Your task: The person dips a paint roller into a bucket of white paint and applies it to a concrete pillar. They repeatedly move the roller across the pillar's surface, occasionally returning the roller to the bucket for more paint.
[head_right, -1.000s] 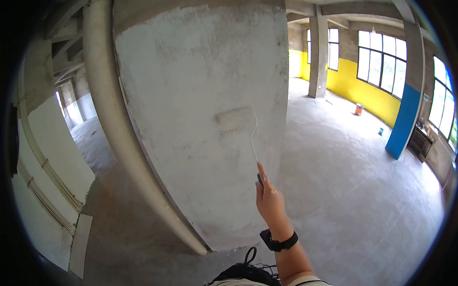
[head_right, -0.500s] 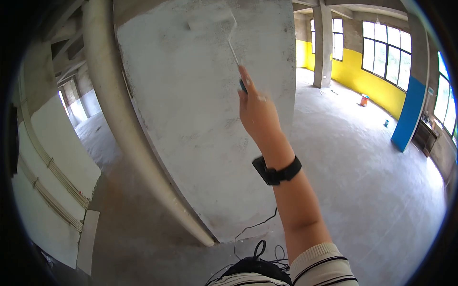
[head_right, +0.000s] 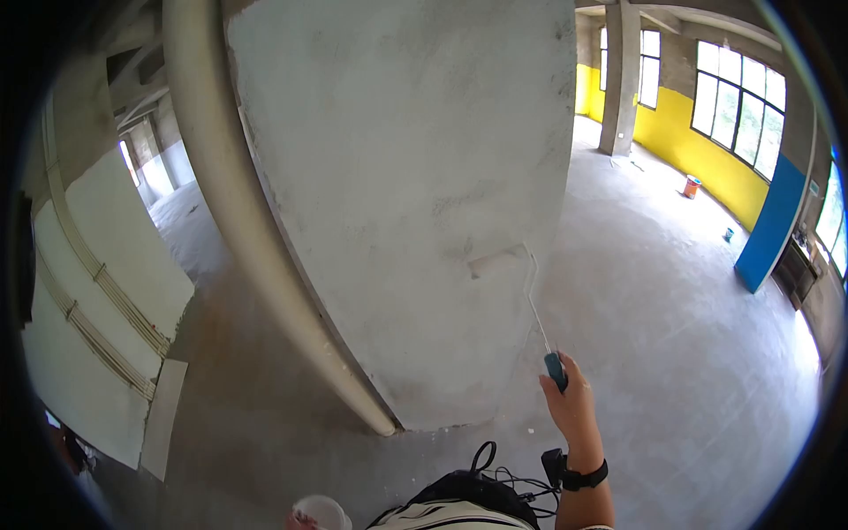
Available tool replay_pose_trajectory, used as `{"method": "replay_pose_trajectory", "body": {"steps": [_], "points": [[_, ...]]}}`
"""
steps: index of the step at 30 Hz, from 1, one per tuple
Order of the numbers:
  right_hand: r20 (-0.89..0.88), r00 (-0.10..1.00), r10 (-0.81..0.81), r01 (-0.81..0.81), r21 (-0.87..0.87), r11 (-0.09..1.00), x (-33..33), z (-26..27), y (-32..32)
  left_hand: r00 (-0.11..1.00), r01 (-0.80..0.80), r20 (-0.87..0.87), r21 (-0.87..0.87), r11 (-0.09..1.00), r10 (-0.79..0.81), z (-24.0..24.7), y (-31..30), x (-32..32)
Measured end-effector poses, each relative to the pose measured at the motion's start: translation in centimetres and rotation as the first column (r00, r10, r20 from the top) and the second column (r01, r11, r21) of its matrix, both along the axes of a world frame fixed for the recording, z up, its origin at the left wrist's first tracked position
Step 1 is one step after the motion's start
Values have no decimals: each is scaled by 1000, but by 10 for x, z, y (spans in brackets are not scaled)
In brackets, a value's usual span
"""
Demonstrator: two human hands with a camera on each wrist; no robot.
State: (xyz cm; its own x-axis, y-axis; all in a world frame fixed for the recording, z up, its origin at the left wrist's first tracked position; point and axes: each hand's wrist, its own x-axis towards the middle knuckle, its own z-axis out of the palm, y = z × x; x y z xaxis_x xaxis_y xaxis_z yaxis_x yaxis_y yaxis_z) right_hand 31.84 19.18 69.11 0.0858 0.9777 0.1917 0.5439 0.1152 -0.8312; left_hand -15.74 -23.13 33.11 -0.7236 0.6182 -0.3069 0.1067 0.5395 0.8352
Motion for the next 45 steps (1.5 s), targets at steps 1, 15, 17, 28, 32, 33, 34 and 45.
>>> {"method": "replay_pose_trajectory", "body": {"steps": [1,15,17,28,32,33,34,45], "points": [[10,1000,10,-10,-20,1000,4,-6,-4,912,-259,383,253,932,150,-1,11,-2],[205,877,433,-379,-257,889,25,-31,-32,800,-274,600,396,876,-21,268,214,84],[169,876,451,-393,-293,872,25,-33,-30,797,-283,603,342,896,22,300,242,106],[241,576,781,-724,-292,625,23,-29,-24,751,-202,660,223,954,5,293,269,179],[299,361,883,-778,-425,462,4,-36,-8,755,-165,656,202,965,-8,294,258,186],[295,364,884,-774,-432,463,-11,-37,2,740,-149,672,197,969,-23,291,258,182],[322,271,907,-803,-443,397,-25,-37,8,736,-146,677,187,971,-20,288,256,178],[377,148,914,-796,-503,336,-82,-38,-6,760,-214,650,227,950,16,290,243,179]]}}
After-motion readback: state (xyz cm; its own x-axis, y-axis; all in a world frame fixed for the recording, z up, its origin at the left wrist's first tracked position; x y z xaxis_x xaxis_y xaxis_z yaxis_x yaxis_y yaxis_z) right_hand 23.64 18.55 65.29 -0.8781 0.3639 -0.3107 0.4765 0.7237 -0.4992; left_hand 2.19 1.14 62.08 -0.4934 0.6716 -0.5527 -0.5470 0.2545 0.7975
